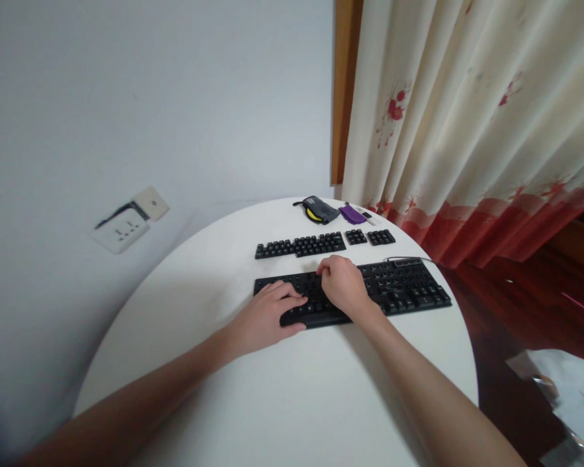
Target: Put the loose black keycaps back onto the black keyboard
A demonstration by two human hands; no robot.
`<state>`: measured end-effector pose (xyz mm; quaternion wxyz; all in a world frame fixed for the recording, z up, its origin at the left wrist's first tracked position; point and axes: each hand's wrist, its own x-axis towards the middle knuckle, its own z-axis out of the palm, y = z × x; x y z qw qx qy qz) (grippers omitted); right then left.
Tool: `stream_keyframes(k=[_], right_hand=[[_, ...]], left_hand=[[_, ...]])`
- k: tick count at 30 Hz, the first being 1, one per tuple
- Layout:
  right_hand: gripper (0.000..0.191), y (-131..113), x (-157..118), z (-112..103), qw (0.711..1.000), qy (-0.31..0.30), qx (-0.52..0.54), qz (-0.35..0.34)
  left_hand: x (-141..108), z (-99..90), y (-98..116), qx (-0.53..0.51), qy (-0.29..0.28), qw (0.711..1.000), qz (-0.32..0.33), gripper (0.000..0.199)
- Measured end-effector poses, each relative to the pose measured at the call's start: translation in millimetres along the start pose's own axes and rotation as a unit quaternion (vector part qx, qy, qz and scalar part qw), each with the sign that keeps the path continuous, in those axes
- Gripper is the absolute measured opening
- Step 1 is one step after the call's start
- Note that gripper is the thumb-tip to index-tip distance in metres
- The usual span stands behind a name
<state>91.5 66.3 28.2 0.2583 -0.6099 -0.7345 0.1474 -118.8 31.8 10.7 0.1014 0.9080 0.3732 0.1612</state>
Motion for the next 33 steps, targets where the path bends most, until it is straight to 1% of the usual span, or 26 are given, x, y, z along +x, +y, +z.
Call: stream_keyframes(k=[4,9,11,13,17,20,24,27,30,33], right_hand=[[0.032,4,2,1,1.0,0.002,0.005,0.008],[0.031,5,2,1,1.0,-0.003,-0.001,0.01],[0.031,5,3,1,1.0,-0.003,-0.001,0.01],[0.031,5,3,1,1.0,-0.002,0.0,0.009],[0.031,6,4,0,1.0,0.001,0.004,0.008],[0.03,7,5,0,1.0,0.008,0.008,0.013],[0.03,12,6,0,0.999,0.03,0.02,0.017],[0.03,15,8,-1,0.999,0.036,0.029,0.021],[0.031,18,10,0,0.999,0.036,0.031,0.027],[0.031,19,11,0,0.998,0.038,0.032,0.027]], left_hand=[[-2,-13.0,-3,0.009,-0.031,0.999,-0.014,0.043],[-4,-33.5,-11,0.025,-0.079,0.997,-0.004,0.043],[-5,-38.6,-14,0.029,-0.088,0.996,-0.001,0.044],[-5,-40.5,-16,0.023,-0.085,0.996,0.005,0.042],[-4,-34.6,-18,-0.006,-0.051,0.999,0.015,0.022],[0,-26.0,-23,-0.026,0.004,1.0,0.006,0.022],[4,-18.9,-35,-0.065,0.093,0.992,-0.058,0.021],[10,-19.0,-45,-0.06,0.141,0.983,-0.099,0.02],[24,-19.4,-50,-0.019,0.162,0.981,-0.106,0.021],[47,-14.8,-51,0.039,0.152,0.983,-0.098,0.027]])
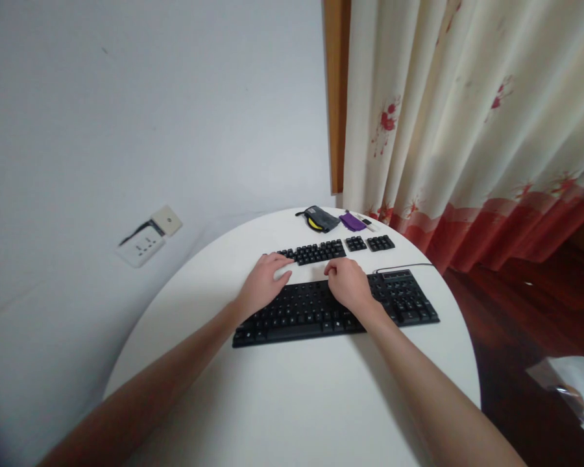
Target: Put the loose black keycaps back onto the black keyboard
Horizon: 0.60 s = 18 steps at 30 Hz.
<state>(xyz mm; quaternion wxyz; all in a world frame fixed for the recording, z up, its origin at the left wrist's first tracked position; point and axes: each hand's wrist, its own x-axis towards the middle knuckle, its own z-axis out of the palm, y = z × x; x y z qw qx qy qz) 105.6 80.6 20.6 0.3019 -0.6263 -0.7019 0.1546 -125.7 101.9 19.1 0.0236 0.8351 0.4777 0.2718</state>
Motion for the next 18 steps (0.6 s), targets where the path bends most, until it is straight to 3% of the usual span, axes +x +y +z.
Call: stream_keyframes(k=[8,18], right_hand=[[0.031,2,1,-1,1.0,0.004,-0.007,0.007],[0.032,5,3,1,1.0,-0.003,-0.014,0.009]], left_hand=[[37,36.1,0,0.083,-0.056,0.995,0.023,0.028],[38,43.3,-5,0.094,-0.064,0.992,0.046,0.027]])
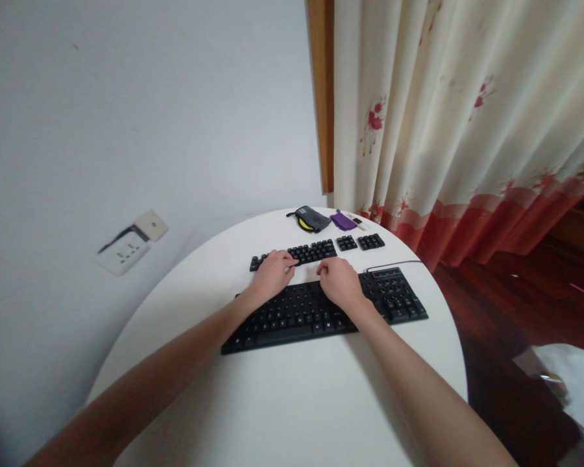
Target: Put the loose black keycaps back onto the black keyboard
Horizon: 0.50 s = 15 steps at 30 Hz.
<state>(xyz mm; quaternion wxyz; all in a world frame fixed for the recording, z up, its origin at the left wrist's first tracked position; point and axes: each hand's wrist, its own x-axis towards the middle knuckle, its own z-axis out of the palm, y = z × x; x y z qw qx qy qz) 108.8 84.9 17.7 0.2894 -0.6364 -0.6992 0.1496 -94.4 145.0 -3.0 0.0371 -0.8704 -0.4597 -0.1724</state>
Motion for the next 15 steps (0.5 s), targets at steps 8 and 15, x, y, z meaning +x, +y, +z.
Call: stream_keyframes(k=[8,15], right_hand=[[0.032,1,-1,5,1.0,-0.011,0.003,-0.005],[0.029,-4,-5,18,0.994,-0.016,0.002,-0.104]], left_hand=[[-19,-11.3,4,-0.032,-0.019,0.999,0.024,0.023],[-20,-15.6,1,-0.038,-0.018,0.999,0.008,0.02]])
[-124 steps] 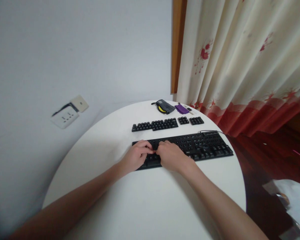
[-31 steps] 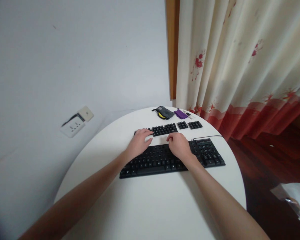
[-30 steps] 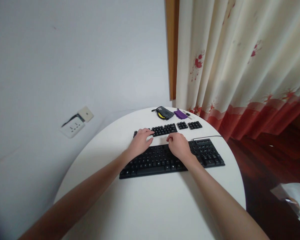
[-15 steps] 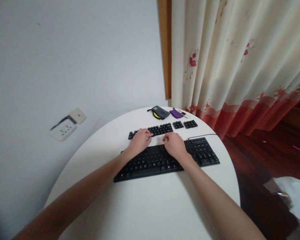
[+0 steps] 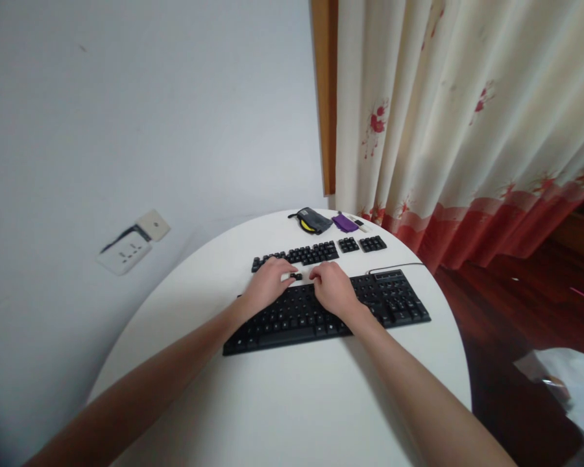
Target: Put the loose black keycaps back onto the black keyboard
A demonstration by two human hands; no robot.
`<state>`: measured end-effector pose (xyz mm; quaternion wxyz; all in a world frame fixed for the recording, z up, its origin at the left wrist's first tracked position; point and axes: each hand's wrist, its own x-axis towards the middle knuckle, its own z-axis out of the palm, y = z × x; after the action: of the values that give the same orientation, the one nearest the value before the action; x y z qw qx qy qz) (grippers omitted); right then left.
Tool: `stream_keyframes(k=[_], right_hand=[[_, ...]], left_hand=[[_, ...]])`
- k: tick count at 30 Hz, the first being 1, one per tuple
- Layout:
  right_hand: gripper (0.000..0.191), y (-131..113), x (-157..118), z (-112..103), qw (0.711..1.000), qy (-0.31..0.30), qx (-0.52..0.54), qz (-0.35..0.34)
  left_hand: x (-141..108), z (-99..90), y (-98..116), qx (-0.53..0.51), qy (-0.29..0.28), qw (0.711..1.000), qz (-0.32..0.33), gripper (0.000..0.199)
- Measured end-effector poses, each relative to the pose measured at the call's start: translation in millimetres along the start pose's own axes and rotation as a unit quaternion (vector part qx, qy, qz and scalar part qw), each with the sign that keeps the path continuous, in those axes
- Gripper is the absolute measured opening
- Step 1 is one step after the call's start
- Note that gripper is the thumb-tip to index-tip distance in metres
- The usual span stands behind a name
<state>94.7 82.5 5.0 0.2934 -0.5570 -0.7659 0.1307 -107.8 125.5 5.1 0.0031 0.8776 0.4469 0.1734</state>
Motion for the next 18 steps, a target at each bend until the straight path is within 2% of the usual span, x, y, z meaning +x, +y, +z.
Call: stream_keyframes(k=[3,6,10,18], right_hand=[[0.026,-7,-3,5,0.996,-0.016,-0.02,-0.08],[0.026,-13,-6,12,0.991,-0.034,-0.067,-0.115],[0.031,-14,-6,19,0.986,-0.062,-0.099,-0.117],[0.032,-12,-5,17,0.988,-0.079,-0.065,-0.119]], left_hand=[[1,-1.2,-2,-0.002,-0.002,1.0,-0.017,0.023],[1,-1.2,-2,-0.012,-0.014,1.0,-0.023,0.021],[0,0.9,0,-0.034,-0.019,0.998,-0.046,0.016],[0,3.9,-3,-0.045,-0.019,0.997,-0.066,0.015]])
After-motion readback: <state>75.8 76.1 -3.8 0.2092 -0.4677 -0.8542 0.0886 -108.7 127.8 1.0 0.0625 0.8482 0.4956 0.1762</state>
